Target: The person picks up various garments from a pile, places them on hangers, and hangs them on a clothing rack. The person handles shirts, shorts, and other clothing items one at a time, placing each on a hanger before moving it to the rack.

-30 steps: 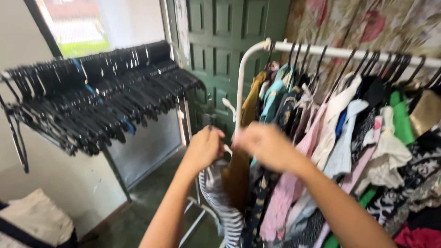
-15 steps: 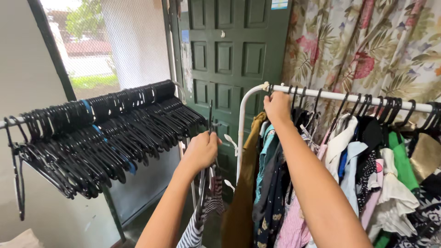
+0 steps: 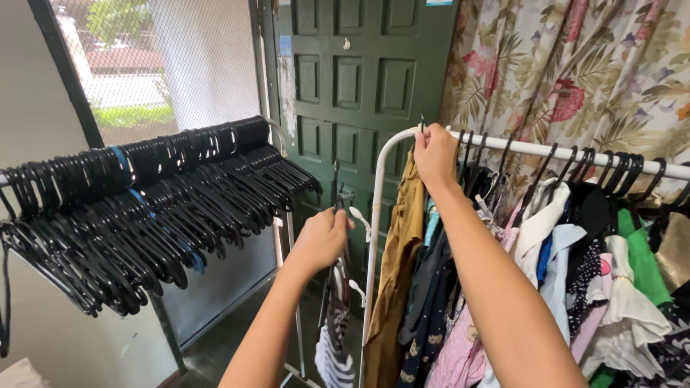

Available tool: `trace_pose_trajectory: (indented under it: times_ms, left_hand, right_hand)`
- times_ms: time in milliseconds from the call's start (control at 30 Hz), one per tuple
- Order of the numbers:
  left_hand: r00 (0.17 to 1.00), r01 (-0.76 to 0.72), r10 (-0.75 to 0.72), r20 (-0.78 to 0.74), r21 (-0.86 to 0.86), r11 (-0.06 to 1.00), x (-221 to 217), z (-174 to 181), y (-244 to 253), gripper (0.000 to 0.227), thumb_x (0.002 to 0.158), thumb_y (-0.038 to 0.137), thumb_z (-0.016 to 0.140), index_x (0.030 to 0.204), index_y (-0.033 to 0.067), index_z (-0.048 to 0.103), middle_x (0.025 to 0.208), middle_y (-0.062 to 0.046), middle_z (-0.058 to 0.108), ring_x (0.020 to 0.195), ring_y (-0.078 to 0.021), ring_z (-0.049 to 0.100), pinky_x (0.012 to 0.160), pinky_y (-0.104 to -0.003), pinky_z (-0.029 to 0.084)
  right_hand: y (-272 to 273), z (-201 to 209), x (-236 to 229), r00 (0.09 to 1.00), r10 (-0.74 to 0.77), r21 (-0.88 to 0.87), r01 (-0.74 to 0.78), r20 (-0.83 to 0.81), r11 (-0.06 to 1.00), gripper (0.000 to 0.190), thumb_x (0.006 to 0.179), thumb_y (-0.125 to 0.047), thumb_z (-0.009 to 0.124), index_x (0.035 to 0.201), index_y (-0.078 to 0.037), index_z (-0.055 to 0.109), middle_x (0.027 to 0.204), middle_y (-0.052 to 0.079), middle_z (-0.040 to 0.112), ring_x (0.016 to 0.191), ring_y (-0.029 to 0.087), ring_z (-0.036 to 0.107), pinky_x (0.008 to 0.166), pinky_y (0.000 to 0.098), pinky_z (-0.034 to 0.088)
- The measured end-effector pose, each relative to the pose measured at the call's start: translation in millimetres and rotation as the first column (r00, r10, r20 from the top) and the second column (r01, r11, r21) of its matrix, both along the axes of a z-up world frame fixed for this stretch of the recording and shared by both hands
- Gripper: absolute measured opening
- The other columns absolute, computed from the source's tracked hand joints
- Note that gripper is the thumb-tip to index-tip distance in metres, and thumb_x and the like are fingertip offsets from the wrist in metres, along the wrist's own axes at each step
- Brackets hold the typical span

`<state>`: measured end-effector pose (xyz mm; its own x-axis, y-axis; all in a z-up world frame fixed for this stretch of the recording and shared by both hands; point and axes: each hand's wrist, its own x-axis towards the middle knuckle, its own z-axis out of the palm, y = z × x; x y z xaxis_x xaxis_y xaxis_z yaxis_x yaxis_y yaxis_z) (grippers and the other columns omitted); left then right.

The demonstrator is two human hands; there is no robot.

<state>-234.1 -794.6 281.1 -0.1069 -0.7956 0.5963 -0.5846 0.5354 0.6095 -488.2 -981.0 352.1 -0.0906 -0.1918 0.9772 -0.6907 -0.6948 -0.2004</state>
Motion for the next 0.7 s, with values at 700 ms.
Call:
trace_pose_trajectory:
  times_ms: [700]
  left_hand:
    - [0.987,0.027,0.007,0.163,-0.203,0.979,-29,-23,-43,0.036,0.102,0.021,0.042,0.087,-0.0006,0.066,0.090,-0.027,0.068,0.086,-0.0484,0.064,0.079,-0.056,0.050]
  right_hand:
    - [-44,-36,-23,0.988,-0.153,0.188,0.148,0.012,0.971,0.032,0.085,-0.022,0.081,0.082,0.001,0.059,0.075,0.022,0.067,0.075,0.043,0.065,0.070,0.0522,0.051]
